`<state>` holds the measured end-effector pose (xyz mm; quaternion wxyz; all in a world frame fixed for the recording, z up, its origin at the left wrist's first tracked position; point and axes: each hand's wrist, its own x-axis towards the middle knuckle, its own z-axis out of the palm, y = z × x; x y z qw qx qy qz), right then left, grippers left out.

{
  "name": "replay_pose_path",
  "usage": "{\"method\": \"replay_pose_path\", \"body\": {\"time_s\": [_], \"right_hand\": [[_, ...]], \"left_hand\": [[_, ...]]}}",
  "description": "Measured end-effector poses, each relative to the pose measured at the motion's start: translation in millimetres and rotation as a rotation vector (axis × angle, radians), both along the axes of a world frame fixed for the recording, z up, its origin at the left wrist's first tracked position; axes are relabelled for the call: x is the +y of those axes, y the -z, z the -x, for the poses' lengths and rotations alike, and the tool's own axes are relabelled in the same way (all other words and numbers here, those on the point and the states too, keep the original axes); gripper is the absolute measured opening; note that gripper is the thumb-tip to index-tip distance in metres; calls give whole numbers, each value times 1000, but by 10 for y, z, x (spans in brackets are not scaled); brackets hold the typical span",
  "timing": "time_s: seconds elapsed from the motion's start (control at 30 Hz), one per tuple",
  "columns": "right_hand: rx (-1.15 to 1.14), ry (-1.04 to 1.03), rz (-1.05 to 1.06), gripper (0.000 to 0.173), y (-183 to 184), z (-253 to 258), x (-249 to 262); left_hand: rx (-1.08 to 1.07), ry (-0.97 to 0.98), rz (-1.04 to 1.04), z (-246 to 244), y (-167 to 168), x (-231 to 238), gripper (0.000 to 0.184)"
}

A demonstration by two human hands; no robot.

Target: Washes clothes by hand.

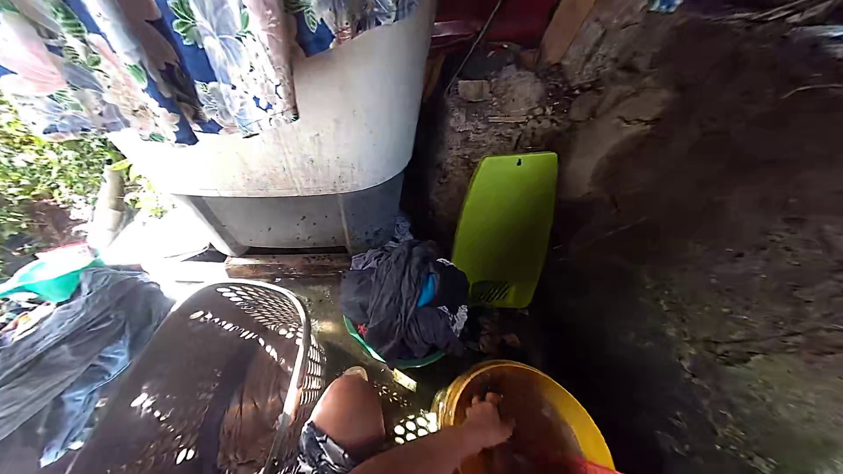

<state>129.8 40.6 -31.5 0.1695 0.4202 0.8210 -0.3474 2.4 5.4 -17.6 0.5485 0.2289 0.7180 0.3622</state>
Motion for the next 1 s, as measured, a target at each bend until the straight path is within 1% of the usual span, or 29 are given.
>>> {"method": "replay_pose_path", "body": {"time_s": [0.03,0.07,0.1,0.13,0.17,0.2,0.23,0.27,0.3,0.33,0.37,0.4,0.43,0.47,0.5,0.53,0.57,0.6,0.63,0.67,0.7,0.73,0.77,0.8,0.83,0.87,0.9,0.93,1.0], "right_hand": [[61,37,-19,41,112,33,97],[52,40,20,42,-53,152,232],[124,36,31,35,-332,249,332],[338,43,16,21,-568,263,386],[566,67,6,17,-780,240,414],[771,136,22,19,-934,199,419],[935,268,51,22,-981,152,411],[1024,455,87,26,-931,114,380],[1045,625,147,35,-820,85,340],[1041,767,252,42,-691,87,289],[1044,878,403,43,-575,117,229],[1059,953,581,43,-499,177,190],[1107,979,742,45,-450,196,191],[1129,985,775,46,-414,190,213],[1120,970,694,43,-434,169,226],[1080,977,490,36,-511,180,230],[1030,959,263,33,-620,225,234],[981,885,39,34,-731,294,223],[935,763,-184,33,-799,364,197],[896,621,-368,34,-838,423,139],[865,503,-515,35,-847,482,58],[846,445,-625,35,-844,542,-39],[827,458,-670,36,-833,589,-132],[806,539,-628,38,-831,623,-218],[792,661,-519,39,-829,645,-274],[796,787,-350,41,-820,645,-291],[836,882,-159,41,-777,619,-282],[891,942,42,38,-739,582,-273],[986,1026,446,37,-766,487,-264]], "left_hand": [[-85,-92,-14,-5,48,4,53],[-174,-173,-21,0,82,3,53],[-251,-251,-33,-4,111,-6,53],[-317,-319,-51,-10,151,-16,55],[-372,-373,-85,-16,183,-20,56],[-395,-419,-109,-20,184,-4,54],[-380,-455,-132,-25,112,12,49],[-338,-482,-149,-45,-8,31,41],[-310,-487,-176,-76,-170,40,35],[-300,-469,-240,-119,-329,32,34],[-301,-446,-330,-179,-458,14,29],[-316,-411,-437,-233,-526,1,17],[-336,-355,-518,-255,-551,-15,10],[-332,-330,-557,-257,-534,-29,9],[-307,-335,-564,-242,-487,-42,9],[-279,-343,-544,-203,-440,-51,15],[-281,-339,-495,-147,-409,-53,27],[-339,-329,-415,-92,-403,-55,41],[-452,-336,-340,-66,-443,-63,51],[-578,-364,-290,-70,-520,-79,54],[-675,-436,-270,-98,-597,-88,53],[-720,-540,-286,-124,-640,-80,48],[-682,-638,-338,-134,-636,-62,39],[-545,-701,-408,-126,-581,-41,32],[-342,-679,-464,-103,-515,-33,27],[-116,-604,-502,-79,-474,-32,25],[77,-489,-504,-42,-484,-44,26],[215,-349,-487,-8,-550,-75,29],[388,-93,-493,20,-742,-156,32]]}}
